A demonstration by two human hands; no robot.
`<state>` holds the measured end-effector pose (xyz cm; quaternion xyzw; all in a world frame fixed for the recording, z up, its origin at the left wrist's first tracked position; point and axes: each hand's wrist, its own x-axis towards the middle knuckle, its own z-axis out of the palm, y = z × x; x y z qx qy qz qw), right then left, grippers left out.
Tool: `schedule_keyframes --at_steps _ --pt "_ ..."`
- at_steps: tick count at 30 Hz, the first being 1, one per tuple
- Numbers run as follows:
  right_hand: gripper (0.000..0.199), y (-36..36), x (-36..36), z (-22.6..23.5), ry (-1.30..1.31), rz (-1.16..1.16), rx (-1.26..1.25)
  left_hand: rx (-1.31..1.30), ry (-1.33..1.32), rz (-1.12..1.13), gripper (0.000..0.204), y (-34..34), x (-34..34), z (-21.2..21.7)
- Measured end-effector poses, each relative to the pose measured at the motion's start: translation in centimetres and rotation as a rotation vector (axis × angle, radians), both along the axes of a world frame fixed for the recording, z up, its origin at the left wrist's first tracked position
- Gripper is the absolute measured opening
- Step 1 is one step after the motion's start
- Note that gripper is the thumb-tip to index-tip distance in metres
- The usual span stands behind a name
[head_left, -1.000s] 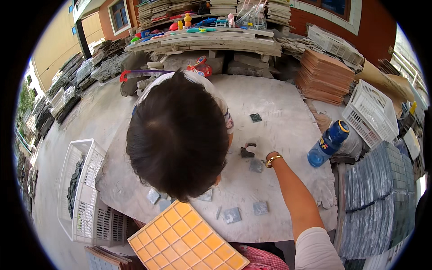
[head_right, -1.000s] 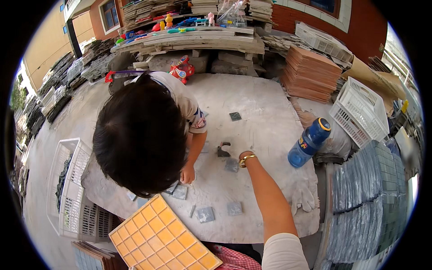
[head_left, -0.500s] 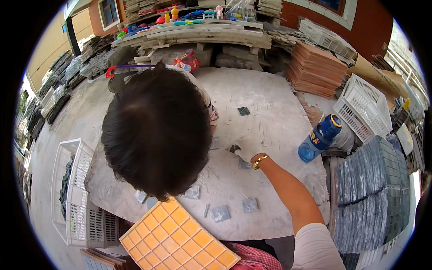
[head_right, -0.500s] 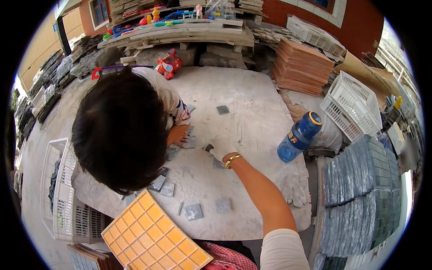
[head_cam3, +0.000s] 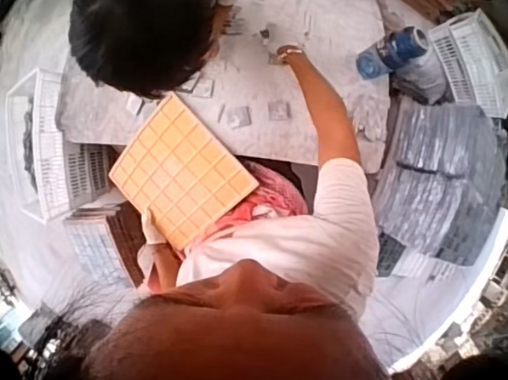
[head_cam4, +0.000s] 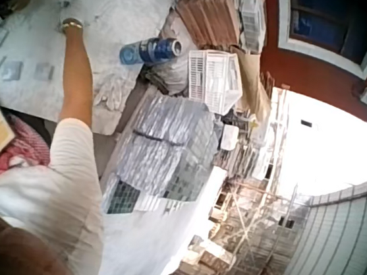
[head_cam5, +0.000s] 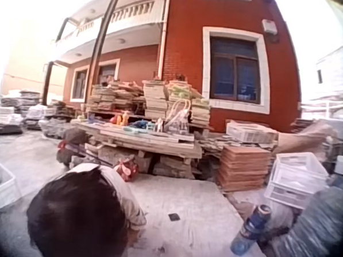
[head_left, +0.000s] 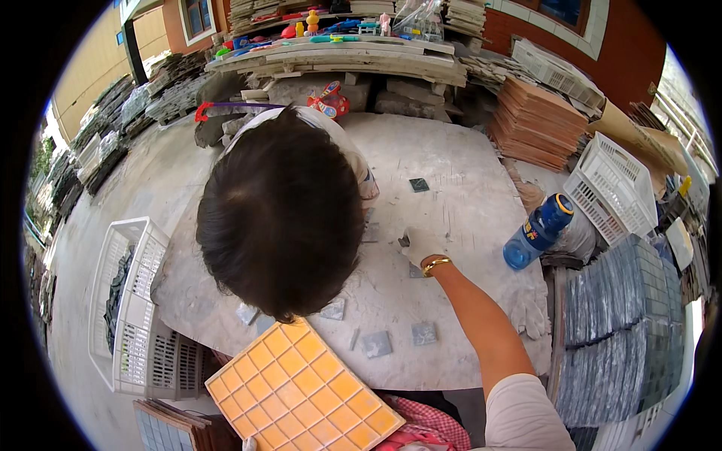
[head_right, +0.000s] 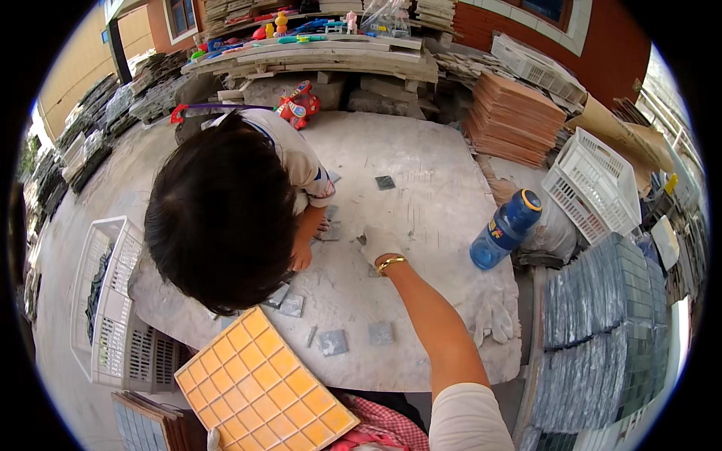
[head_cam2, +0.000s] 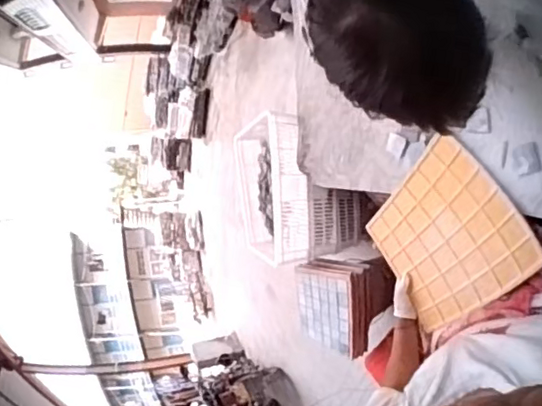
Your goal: The person places small square tiles into a grid on a wooden board, filling the grid one by one. The person flips the board to reveal the completed tile sheet and sets it aside. The person then begins filling another board with tiles.
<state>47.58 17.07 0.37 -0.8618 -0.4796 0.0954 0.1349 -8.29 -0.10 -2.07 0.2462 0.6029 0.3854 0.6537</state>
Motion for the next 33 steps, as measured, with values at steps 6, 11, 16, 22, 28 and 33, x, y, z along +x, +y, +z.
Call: schedule_keyframes --at_steps 6,11,16,22,28,33 --pt "0.03 -5.5 0.0 4.2 0.021 0.411 -0.265 0.007 -0.135 -0.052 0.05 -0.4 -2.0 -2.7" --pt "0.046 -7.5 -1.1 -0.5 -0.219 0.251 -0.053 0.096 -0.282 0.005 0.051 -0.1 1.8 -0.1" --pt "0.053 -6.7 -0.4 -0.8 -0.028 0.259 -0.041 0.122 -0.371 -0.043 0.068 -0.2 -0.1 -1.1" --pt "0.046 -6.3 -1.9 1.7 -0.191 0.149 -0.181 0.156 -0.31 -0.026 0.066 -0.4 0.5 -0.5" --pt "0.036 -10.2 -10.5 1.3 0.19 0.393 0.176 0.061 -0.075 -0.028 0.048 -0.2 -0.7 -1.5" --pt "0.039 -13.7 -18.0 0.7 0.611 0.568 0.064 0.045 -0.115 -0.027 0.049 -0.2 -1.4 -2.3"
